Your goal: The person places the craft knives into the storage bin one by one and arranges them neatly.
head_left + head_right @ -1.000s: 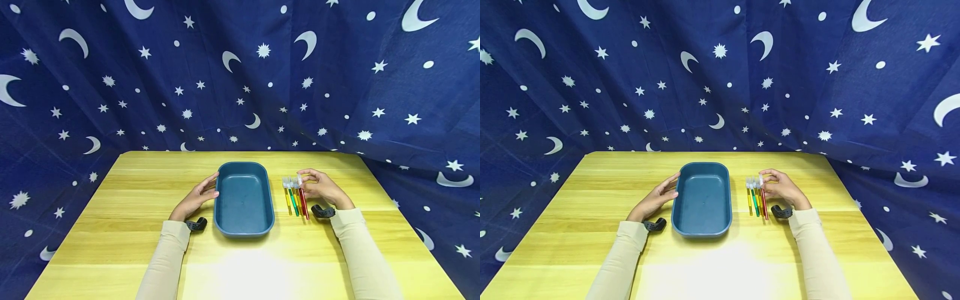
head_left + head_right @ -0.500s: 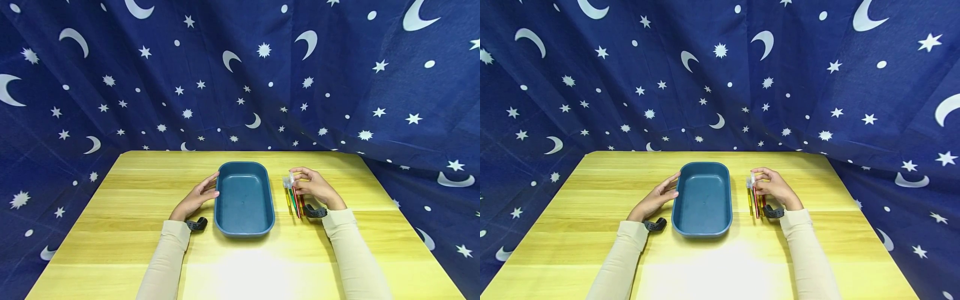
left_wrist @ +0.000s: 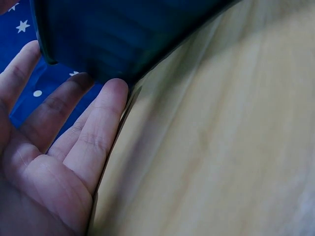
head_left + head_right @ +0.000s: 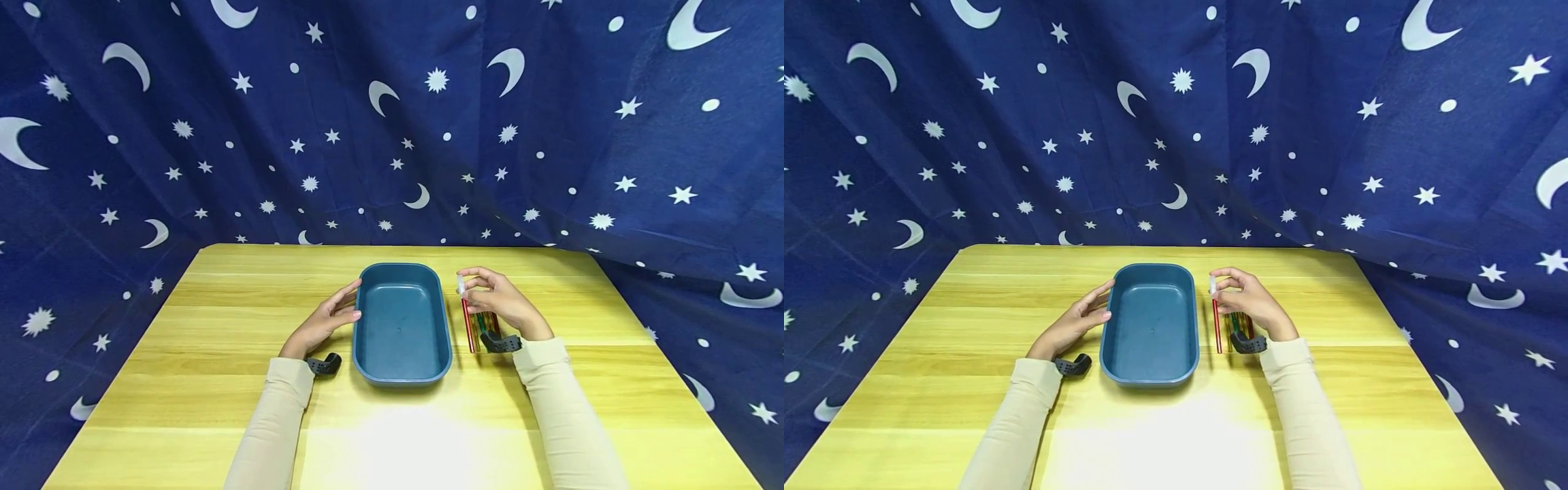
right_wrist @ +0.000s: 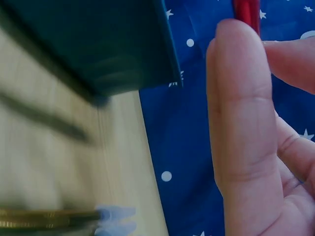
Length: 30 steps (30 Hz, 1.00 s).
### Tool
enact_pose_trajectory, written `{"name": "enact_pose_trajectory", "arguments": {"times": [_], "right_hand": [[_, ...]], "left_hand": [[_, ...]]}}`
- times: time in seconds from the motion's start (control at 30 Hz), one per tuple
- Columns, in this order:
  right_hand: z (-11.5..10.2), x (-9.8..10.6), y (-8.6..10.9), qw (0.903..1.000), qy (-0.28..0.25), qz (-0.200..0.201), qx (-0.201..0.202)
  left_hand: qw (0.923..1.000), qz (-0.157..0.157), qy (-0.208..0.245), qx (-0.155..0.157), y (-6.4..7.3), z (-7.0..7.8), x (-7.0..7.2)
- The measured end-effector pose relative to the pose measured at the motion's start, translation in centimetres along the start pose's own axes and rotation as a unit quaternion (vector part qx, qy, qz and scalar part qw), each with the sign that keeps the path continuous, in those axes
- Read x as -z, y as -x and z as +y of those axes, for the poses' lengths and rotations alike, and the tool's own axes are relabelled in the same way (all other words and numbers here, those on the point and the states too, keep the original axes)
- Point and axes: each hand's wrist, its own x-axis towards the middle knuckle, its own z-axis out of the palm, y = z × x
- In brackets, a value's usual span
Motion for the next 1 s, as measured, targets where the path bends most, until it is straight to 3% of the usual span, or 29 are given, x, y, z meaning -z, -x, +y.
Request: {"name": "enact_pose_trajectory", "arguments": {"times": [0.4,1.0], "right_hand": [[-2.0,-2.3,-1.3,0.9998,-0.005,-0.022,0.001],[-4.0,-5.9,-3.7,0.9951,0.007,-0.099,-0.006]], "left_hand": [[1.0000,-0.001,-0.008,-0.003,0.0,0.0,0.1],[0.9999,0.000,-0.009,-0.009,0.0,0.0,-0.1]]}}
